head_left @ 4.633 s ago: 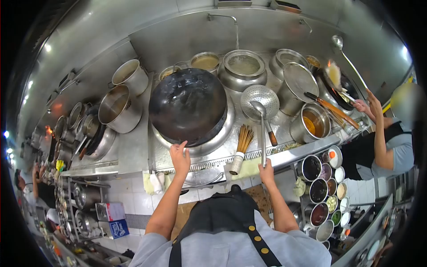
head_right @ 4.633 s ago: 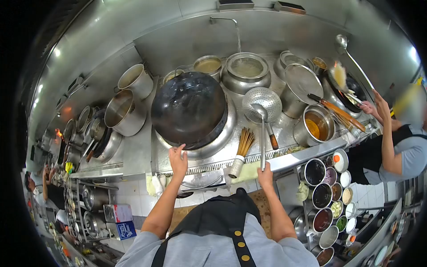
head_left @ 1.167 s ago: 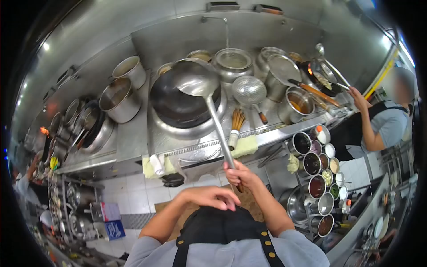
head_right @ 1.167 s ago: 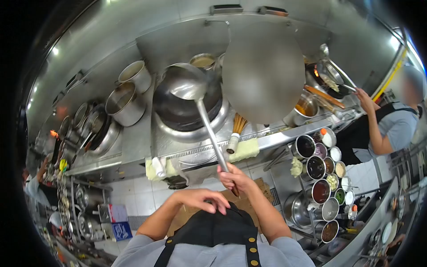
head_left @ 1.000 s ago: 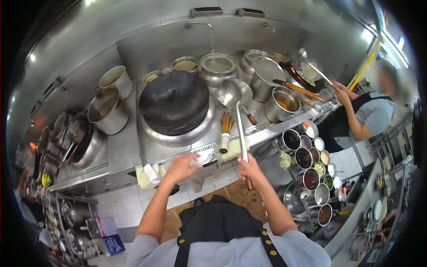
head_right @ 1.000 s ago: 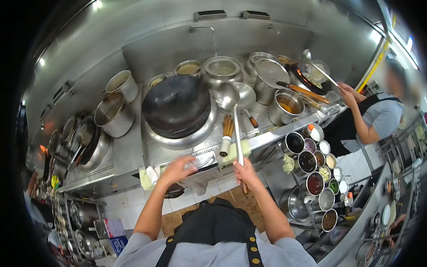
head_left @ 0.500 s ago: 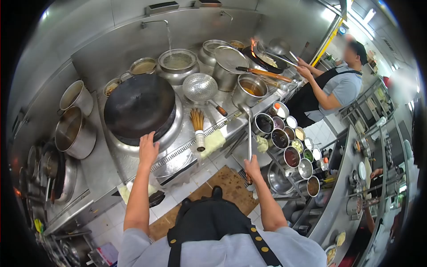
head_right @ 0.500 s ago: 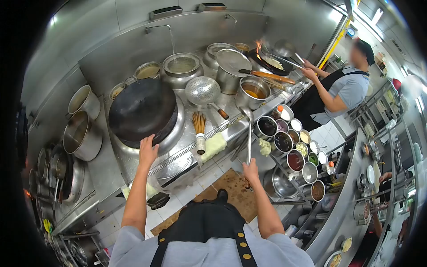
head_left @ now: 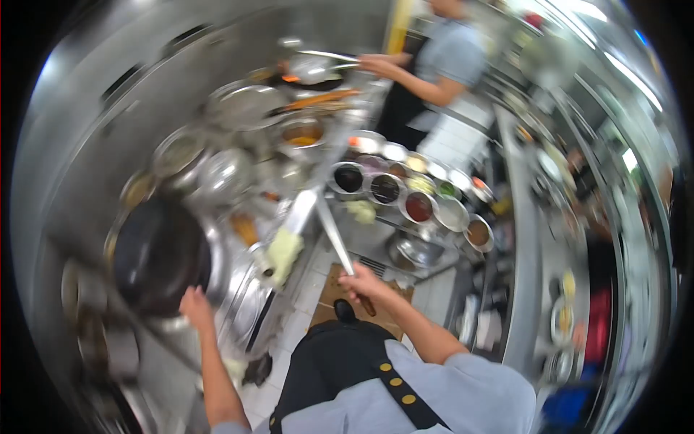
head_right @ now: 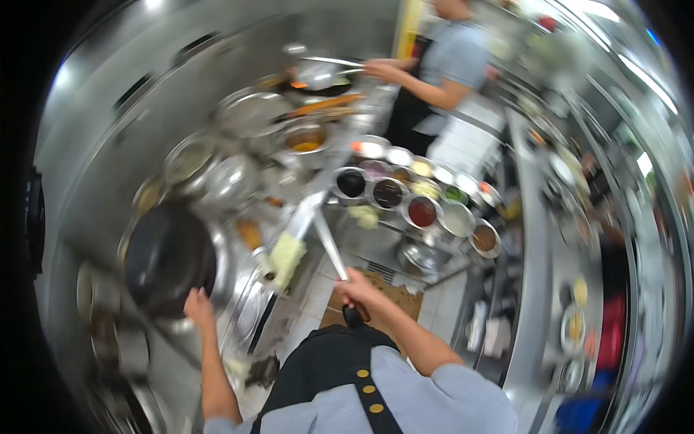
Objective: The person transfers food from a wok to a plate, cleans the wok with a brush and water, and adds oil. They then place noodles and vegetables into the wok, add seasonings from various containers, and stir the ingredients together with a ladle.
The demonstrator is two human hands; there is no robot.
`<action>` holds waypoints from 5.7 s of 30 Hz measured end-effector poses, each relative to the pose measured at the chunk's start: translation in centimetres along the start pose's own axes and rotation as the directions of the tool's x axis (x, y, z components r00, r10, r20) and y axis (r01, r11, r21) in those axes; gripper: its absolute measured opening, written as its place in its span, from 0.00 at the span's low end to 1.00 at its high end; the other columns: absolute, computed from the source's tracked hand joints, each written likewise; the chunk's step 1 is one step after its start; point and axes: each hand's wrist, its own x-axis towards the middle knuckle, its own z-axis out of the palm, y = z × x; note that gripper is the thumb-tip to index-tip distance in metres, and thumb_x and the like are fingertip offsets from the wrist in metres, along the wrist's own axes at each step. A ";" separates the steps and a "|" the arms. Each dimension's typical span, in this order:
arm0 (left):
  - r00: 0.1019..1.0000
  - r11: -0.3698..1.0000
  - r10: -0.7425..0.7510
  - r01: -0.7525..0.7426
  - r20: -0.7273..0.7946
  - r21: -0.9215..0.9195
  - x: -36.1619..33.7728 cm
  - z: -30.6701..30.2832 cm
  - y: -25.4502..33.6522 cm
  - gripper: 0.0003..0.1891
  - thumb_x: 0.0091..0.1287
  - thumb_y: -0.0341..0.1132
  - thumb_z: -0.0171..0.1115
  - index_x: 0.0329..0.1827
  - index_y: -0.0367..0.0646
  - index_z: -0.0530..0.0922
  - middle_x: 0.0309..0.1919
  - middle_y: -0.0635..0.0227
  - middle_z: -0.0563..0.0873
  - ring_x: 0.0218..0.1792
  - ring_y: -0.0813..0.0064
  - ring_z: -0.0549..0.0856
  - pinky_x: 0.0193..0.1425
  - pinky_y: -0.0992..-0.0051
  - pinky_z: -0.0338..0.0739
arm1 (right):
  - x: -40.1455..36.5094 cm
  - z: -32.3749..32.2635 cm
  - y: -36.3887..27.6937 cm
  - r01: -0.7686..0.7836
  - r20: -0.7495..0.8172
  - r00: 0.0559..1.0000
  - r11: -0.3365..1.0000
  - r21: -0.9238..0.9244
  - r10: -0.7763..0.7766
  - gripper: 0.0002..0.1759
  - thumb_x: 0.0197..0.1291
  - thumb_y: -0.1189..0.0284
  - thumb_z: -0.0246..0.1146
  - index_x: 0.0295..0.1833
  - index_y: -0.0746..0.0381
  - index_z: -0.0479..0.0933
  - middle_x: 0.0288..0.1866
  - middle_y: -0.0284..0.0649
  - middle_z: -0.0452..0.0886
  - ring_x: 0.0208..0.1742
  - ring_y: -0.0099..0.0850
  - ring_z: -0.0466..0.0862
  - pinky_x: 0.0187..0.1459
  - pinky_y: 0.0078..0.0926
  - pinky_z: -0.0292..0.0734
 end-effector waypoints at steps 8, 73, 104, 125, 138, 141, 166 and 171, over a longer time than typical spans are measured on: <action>0.989 0.990 0.132 -0.128 -0.071 0.057 0.6 3.6 -1.6 0.16 0.74 0.43 0.54 0.38 0.38 0.78 0.28 0.46 0.82 0.32 0.42 0.81 0.36 0.50 0.72 | -3.9 2.7 5.5 0.216 -0.240 0.904 0.865 -0.454 -0.353 0.15 0.60 0.65 0.63 0.47 0.62 0.72 0.31 0.54 0.81 0.35 0.57 0.81 0.37 0.50 0.73; 0.993 0.988 -0.118 0.120 0.027 -0.099 -2.6 -4.7 3.3 0.38 0.55 0.34 0.71 0.71 0.44 0.67 0.65 0.48 0.70 0.70 0.45 0.66 0.72 0.52 0.64 | 15.4 17.9 -19.3 -0.300 0.779 0.626 0.930 0.214 0.023 0.10 0.70 0.71 0.57 0.54 0.60 0.71 0.27 0.30 0.71 0.18 0.15 0.67 0.17 0.19 0.64; 0.943 0.971 -0.233 0.215 -0.236 -0.101 -12.6 -4.6 8.5 0.31 0.63 0.29 0.62 0.71 0.38 0.67 0.69 0.48 0.67 0.71 0.47 0.65 0.76 0.56 0.56 | 22.7 -18.4 -5.6 0.312 -0.048 0.872 0.631 -0.710 -0.487 0.19 0.56 0.72 0.62 0.54 0.56 0.83 0.44 0.53 0.85 0.46 0.47 0.85 0.50 0.42 0.80; 0.338 0.634 -0.723 0.671 0.602 0.384 -41.9 -4.0 13.1 0.21 0.59 0.33 0.66 0.57 0.40 0.77 0.49 0.51 0.79 0.46 0.55 0.80 0.54 0.59 0.76 | 48.1 -33.7 -7.5 0.256 0.200 0.916 0.120 -0.959 -0.349 0.10 0.60 0.70 0.58 0.41 0.58 0.85 0.41 0.52 0.86 0.46 0.49 0.86 0.49 0.47 0.81; 0.451 0.703 -0.400 0.709 0.798 -0.048 -39.0 3.3 4.7 0.18 0.72 0.44 0.57 0.51 0.36 0.79 0.45 0.55 0.86 0.45 0.61 0.84 0.51 0.61 0.77 | 38.4 -25.1 -15.1 0.185 0.055 0.972 0.887 0.424 -0.228 0.11 0.69 0.69 0.61 0.54 0.59 0.78 0.34 0.31 0.80 0.25 0.16 0.75 0.19 0.12 0.67; 0.594 0.655 -0.464 0.730 0.657 -0.197 -36.1 4.9 3.9 0.19 0.66 0.38 0.61 0.58 0.42 0.78 0.37 0.64 0.86 0.38 0.73 0.84 0.42 0.72 0.79 | 31.7 -11.1 -20.6 0.158 0.266 0.911 0.862 0.481 -0.315 0.13 0.70 0.69 0.60 0.57 0.59 0.76 0.35 0.32 0.79 0.27 0.15 0.74 0.21 0.11 0.65; 0.174 0.054 -0.471 0.984 0.865 -0.169 -59.6 -1.4 -7.9 0.13 0.68 0.34 0.56 0.55 0.47 0.74 0.36 0.65 0.81 0.33 0.71 0.81 0.32 0.70 0.77 | 16.9 34.7 -15.5 0.875 0.461 0.475 0.456 -0.160 -0.750 0.15 0.66 0.66 0.62 0.54 0.62 0.79 0.41 0.39 0.84 0.36 0.27 0.86 0.41 0.28 0.81; 0.325 0.104 -0.387 0.945 0.863 -0.309 -46.8 2.2 -11.6 0.14 0.68 0.32 0.54 0.56 0.49 0.73 0.37 0.66 0.80 0.31 0.72 0.80 0.28 0.71 0.76 | 11.1 23.6 -8.8 0.832 0.492 0.551 0.489 -0.262 -0.675 0.10 0.55 0.70 0.66 0.44 0.57 0.82 0.33 0.40 0.83 0.36 0.36 0.83 0.38 0.35 0.78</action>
